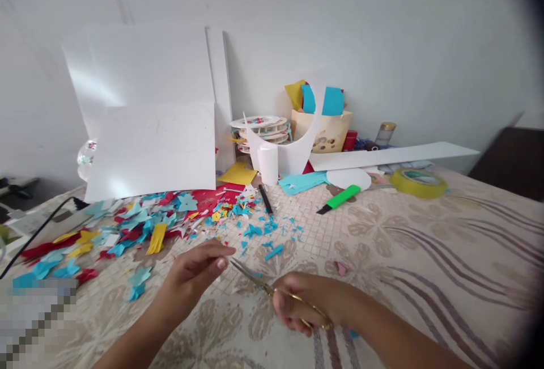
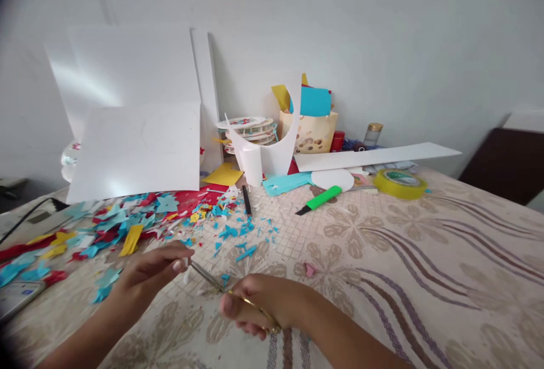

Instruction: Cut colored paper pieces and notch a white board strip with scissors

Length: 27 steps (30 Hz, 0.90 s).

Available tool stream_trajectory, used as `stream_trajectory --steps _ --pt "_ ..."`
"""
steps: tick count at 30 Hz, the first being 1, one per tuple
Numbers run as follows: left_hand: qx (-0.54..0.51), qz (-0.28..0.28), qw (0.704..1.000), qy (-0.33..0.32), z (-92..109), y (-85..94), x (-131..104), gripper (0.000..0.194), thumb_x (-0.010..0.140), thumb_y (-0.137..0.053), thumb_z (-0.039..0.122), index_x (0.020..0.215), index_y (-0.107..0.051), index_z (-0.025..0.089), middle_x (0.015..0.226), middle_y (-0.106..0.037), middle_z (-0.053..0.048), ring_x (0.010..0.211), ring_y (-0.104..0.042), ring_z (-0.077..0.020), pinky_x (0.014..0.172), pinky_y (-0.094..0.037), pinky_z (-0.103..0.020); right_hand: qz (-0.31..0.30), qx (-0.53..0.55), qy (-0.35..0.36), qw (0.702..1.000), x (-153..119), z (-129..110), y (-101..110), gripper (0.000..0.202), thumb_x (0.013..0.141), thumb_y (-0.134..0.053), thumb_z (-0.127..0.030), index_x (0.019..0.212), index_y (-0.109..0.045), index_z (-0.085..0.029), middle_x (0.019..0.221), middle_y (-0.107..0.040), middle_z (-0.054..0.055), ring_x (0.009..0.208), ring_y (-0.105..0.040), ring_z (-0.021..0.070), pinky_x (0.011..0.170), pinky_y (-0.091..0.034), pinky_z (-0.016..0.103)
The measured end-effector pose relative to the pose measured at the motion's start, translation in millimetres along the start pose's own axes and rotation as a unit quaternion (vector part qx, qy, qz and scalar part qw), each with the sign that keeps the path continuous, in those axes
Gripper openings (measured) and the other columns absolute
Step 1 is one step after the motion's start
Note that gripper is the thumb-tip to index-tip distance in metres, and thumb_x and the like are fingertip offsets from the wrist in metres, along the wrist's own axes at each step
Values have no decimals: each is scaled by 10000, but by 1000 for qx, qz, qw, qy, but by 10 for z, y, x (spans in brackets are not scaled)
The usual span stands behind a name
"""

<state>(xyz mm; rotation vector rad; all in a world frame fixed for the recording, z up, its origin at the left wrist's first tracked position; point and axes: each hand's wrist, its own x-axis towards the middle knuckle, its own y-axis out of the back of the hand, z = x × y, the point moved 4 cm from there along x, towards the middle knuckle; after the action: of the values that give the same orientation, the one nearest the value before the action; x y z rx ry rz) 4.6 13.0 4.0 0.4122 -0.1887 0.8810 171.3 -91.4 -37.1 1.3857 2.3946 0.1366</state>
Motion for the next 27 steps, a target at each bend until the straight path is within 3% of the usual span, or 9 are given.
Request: stream_trajectory --steps 4,10,17,23,27 --pt "-5 -17 999 -37 24 -10 13 146 756 -585 172 812 -701 241 783 -580 -32 773 -541 -161 686 -415 -253 -2 -38 16 999 -4 -18 1 646 687 -235 -777 607 -402 -158 540 -429 -33 420 -401 53 404 -326 161" --pt "-79 26 996 18 -8 -42 -21 117 734 -624 167 820 -655 239 792 -585 -10 774 -519 -133 675 -403 -215 9 -53 4 999 10 45 -13 611 726 -284 -742 624 -428 -157 543 -437 -31 421 -413 61 398 -331 162" --pt "-165 30 985 34 11 -128 -28 333 712 -659 215 1001 -511 292 712 -582 25 665 -479 -112 583 -374 -201 11 -88 12 996 -30 6 4 573 781 -291 -685 616 -435 -156 551 -458 -23 444 -436 73 439 -344 177" --pt "-98 -16 995 16 7 -136 -32 470 787 -556 292 1208 -346 294 725 -534 7 649 -458 -130 580 -371 -233 15 -83 8 996 -3 21 -5 564 787 -304 -671 607 -435 -154 547 -465 -23 439 -443 72 432 -343 171" --pt "91 -38 993 -69 23 -101 -60 433 830 -475 198 1227 -344 310 831 -529 -17 792 -493 -161 777 -362 -310 22 -57 -14 998 22 45 -17 556 764 -343 -679 620 -451 -153 520 -440 -37 405 -411 63 394 -317 162"
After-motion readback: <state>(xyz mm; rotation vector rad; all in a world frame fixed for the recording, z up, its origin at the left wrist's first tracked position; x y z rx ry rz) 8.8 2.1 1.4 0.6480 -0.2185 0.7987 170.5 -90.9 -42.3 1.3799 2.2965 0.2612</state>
